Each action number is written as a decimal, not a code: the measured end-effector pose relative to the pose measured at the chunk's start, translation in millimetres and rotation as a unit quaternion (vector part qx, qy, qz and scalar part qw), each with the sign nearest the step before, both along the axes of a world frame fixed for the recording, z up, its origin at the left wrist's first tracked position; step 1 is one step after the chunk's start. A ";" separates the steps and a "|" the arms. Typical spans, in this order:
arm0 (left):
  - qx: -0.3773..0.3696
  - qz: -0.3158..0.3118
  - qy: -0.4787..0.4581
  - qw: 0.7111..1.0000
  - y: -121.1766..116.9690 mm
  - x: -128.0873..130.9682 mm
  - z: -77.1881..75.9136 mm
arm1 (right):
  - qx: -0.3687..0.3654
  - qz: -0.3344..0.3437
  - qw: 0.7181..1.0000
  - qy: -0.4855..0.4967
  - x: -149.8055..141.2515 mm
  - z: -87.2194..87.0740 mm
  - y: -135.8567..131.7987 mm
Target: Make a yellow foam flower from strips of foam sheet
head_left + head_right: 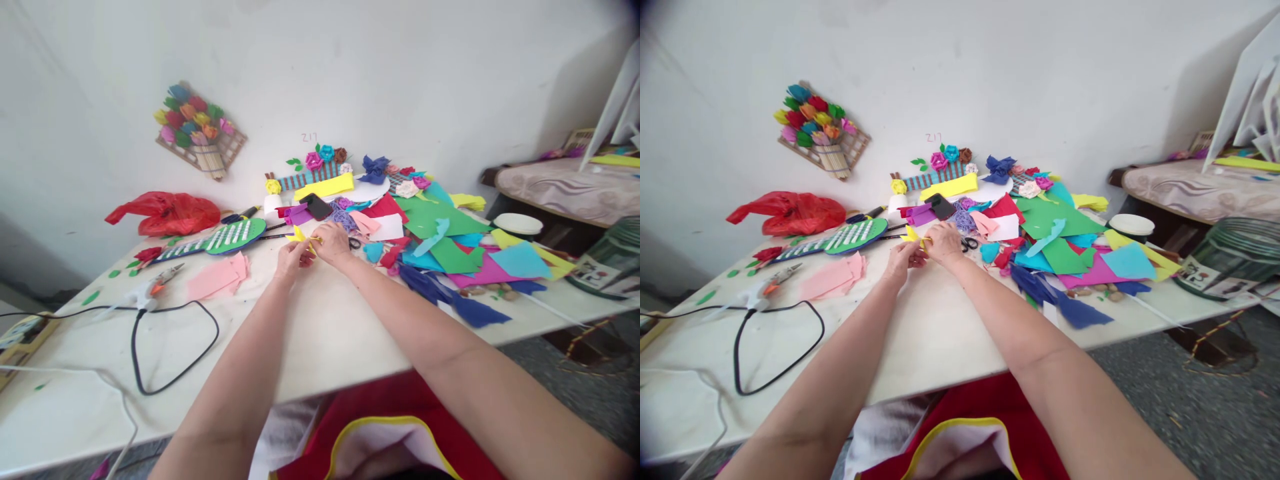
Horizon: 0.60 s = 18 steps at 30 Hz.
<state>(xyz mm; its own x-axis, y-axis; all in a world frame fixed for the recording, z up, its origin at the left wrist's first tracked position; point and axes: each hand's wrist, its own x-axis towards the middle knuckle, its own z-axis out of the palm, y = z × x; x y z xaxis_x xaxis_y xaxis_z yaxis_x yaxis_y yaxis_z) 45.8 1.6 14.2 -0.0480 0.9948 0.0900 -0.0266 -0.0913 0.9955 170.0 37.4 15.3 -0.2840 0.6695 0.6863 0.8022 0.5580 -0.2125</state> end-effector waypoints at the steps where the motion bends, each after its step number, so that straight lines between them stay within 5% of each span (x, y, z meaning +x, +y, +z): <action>1: -0.005 0.002 0.003 1.000 0.7 0.0 -0.1 | 0.005 0.002 1.000 -0.005 -0.1 -0.4 -0.2; 18: -0.004 0.056 -0.020 0.998 6.5 4.4 -9.1 | 0.065 0.027 0.990 -0.120 1.8 -0.1 -4.6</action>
